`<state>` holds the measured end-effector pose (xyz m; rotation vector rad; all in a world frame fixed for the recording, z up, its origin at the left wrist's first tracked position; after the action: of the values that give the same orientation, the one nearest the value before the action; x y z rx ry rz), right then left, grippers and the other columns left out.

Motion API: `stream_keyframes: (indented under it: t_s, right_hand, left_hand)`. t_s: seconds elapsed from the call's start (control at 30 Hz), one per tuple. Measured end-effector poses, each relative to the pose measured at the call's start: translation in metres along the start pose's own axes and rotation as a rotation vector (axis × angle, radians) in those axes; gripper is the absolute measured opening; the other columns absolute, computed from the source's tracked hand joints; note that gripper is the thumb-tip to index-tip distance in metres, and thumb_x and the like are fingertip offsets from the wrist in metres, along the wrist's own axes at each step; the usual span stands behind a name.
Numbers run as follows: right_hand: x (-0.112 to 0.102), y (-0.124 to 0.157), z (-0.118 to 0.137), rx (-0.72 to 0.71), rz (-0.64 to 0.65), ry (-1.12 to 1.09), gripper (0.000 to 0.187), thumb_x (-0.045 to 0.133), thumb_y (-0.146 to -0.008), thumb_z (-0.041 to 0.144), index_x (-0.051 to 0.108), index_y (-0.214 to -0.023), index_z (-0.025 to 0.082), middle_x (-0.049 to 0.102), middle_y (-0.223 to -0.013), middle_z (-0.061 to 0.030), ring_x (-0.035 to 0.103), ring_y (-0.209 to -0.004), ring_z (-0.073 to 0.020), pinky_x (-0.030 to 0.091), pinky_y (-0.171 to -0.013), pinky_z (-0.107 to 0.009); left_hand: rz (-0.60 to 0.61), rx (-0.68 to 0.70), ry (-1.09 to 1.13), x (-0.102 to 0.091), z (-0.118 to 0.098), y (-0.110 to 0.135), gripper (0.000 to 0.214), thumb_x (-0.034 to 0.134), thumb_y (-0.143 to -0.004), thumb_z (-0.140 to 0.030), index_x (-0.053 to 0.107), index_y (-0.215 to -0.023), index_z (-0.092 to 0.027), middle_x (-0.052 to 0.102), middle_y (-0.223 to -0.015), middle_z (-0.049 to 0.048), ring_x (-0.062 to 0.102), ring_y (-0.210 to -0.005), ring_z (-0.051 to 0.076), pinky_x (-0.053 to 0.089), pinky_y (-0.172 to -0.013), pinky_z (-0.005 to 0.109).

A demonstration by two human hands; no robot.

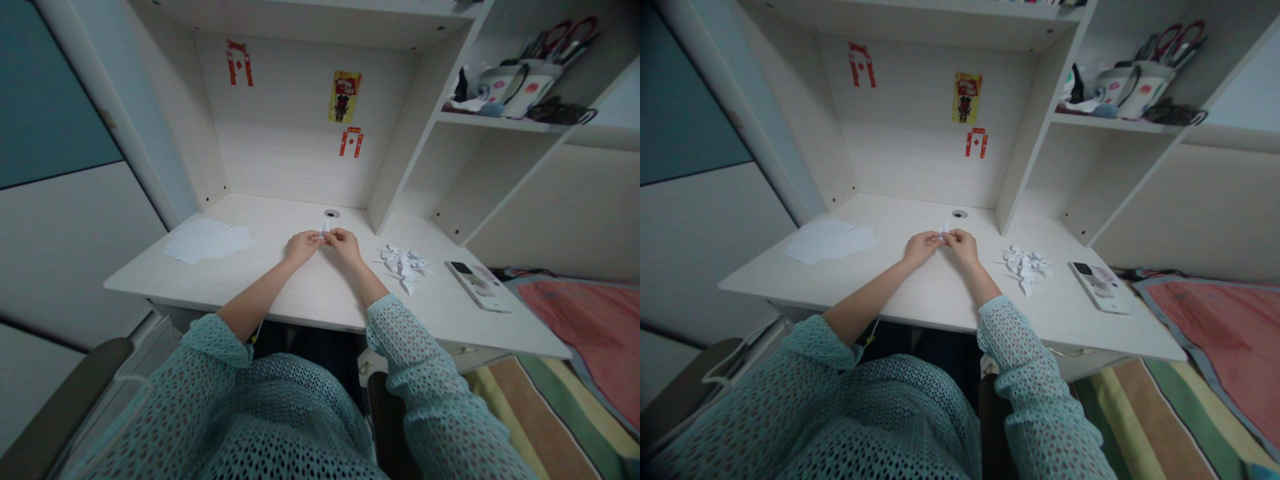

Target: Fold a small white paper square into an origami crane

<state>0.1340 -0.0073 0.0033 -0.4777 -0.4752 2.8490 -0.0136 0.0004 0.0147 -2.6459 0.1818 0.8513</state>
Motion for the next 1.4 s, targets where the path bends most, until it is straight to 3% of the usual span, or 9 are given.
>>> stream_keyframes:
  t_s: [0.33,0.57,0.83,1.4]
  right_hand:
    - [-0.001,-0.002,-0.003,-0.001,0.005,-0.015,0.037,0.061,-0.068,0.055,0.065,-0.074,0.018,0.065,-0.064,-0.0028,0.061,-0.064,-0.0165,0.046,-0.061,-0.025]
    - [-0.002,-0.003,-0.004,-0.004,-0.018,-0.013,0.038,0.058,-0.071,0.055,0.065,-0.071,0.018,0.064,-0.063,-0.0024,0.058,-0.06,-0.0138,0.043,-0.059,-0.024]
    - [-0.002,0.001,0.001,0.005,-0.009,-0.068,0.039,0.057,-0.07,0.055,0.063,-0.07,0.017,0.063,-0.064,-0.0027,0.055,-0.057,-0.0129,0.042,-0.056,-0.024]
    - [-0.001,-0.003,-0.005,-0.019,-0.005,-0.048,0.038,0.058,-0.07,0.054,0.063,-0.071,0.017,0.064,-0.064,-0.0026,0.057,-0.058,-0.0143,0.043,-0.059,-0.025]
  left_hand:
    - [-0.016,0.009,0.048,0.001,0.0,-0.001,0.028,0.063,-0.075,-0.042,0.07,-0.096,-0.024,0.071,-0.092,0.0033,0.065,-0.086,0.018,0.046,-0.072,0.025]
    - [-0.01,-0.061,0.201,0.002,-0.003,-0.003,0.025,0.068,-0.07,-0.036,0.071,-0.089,-0.019,0.072,-0.087,0.0055,0.065,-0.082,0.018,0.048,-0.073,0.026]
    - [0.078,-0.023,0.461,0.014,0.014,-0.015,0.031,0.063,-0.073,-0.036,0.069,-0.091,-0.012,0.071,-0.08,0.0076,0.063,-0.07,0.014,0.047,-0.067,0.024]
    - [0.039,0.003,0.507,0.018,0.024,-0.02,0.033,0.068,-0.068,-0.034,0.069,-0.094,-0.012,0.07,-0.073,0.0059,0.062,-0.065,0.014,0.044,-0.06,0.022]
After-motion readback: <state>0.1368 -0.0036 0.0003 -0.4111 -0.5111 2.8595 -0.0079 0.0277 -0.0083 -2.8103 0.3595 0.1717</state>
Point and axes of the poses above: each hand's wrist, its own y-axis away from the middle knuckle, its own x-axis out of the palm, z = x × y, the point moved 2 cm from there along -y, towards the middle knuckle
